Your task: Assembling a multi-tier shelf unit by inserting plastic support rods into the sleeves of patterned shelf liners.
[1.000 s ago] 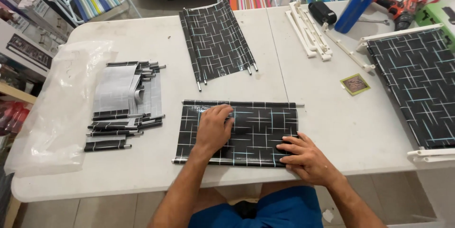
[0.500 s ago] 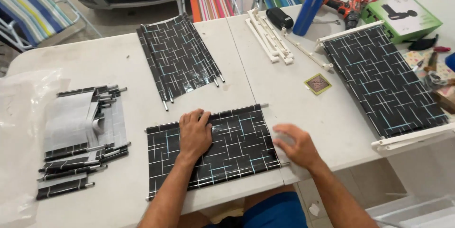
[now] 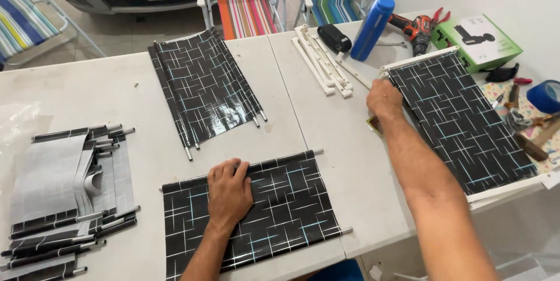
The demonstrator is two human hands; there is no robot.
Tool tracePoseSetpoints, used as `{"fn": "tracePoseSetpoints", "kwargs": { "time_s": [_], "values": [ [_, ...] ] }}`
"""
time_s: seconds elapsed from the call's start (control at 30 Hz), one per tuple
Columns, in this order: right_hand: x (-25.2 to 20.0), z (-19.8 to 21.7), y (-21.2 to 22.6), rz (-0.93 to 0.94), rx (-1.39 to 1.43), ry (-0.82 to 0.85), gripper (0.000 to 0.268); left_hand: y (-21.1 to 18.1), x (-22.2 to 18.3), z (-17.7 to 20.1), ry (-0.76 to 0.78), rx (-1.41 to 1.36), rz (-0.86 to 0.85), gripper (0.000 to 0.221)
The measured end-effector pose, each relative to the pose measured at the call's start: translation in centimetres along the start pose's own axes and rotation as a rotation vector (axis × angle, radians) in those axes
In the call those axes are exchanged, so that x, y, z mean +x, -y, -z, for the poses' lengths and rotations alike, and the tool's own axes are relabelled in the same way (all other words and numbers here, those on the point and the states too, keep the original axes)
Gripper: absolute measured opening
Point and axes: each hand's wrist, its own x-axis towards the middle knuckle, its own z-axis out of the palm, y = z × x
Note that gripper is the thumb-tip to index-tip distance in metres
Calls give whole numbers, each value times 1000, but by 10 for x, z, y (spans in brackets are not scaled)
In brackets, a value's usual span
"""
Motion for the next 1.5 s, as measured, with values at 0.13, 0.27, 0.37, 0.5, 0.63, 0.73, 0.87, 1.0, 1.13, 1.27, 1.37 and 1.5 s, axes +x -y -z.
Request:
{"fn": "tracePoseSetpoints", "kwargs": {
  "time_s": [0.13, 0.27, 0.37, 0.5, 0.63, 0.73, 0.87, 1.0, 1.13, 1.27, 1.37, 1.5],
  "values": [
    [4, -4, 9, 8, 15, 42, 34, 3, -2, -5, 18, 6, 9, 39],
    [-18, 30, 26, -34, 209, -76, 39, 2, 5, -5, -7, 8, -10, 38],
    [-73, 64, 45, -17, 449, -100, 45, 0, -2, -2, -9, 8, -38, 35],
    [-124, 66, 36, 233, 1121, 168, 22, -1, 0, 1, -8, 13, -101, 33],
    [-195, 44, 28, 264, 1347, 314, 35, -1, -1, -3, -13, 9, -123, 32],
    [-231, 17, 23, 235, 1495, 470, 52, 1, -3, -6, -29, 15, -142, 30],
    [-259, -4, 21, 97, 1621, 481, 51, 8, -3, -19, -61, 24, -156, 27],
    [-264, -17, 21, 55, 1713, 480, 42, 15, -4, -25, -56, 51, -170, 15],
    [-269, -22, 12, 98, 1806, 497, 37, 19, -11, 0, 73, 31, -171, 14],
    [-298, 48, 24, 210, 1612, 348, 35, 33, -16, 20, 183, 39, -148, 18],
    [-308, 77, 27, 290, 1421, 268, 38, 39, -18, 26, 253, 97, -89, 20],
    [-311, 87, 28, 458, 1455, 188, 36, 25, -17, 29, 253, 145, -21, 24]
  ]
}}
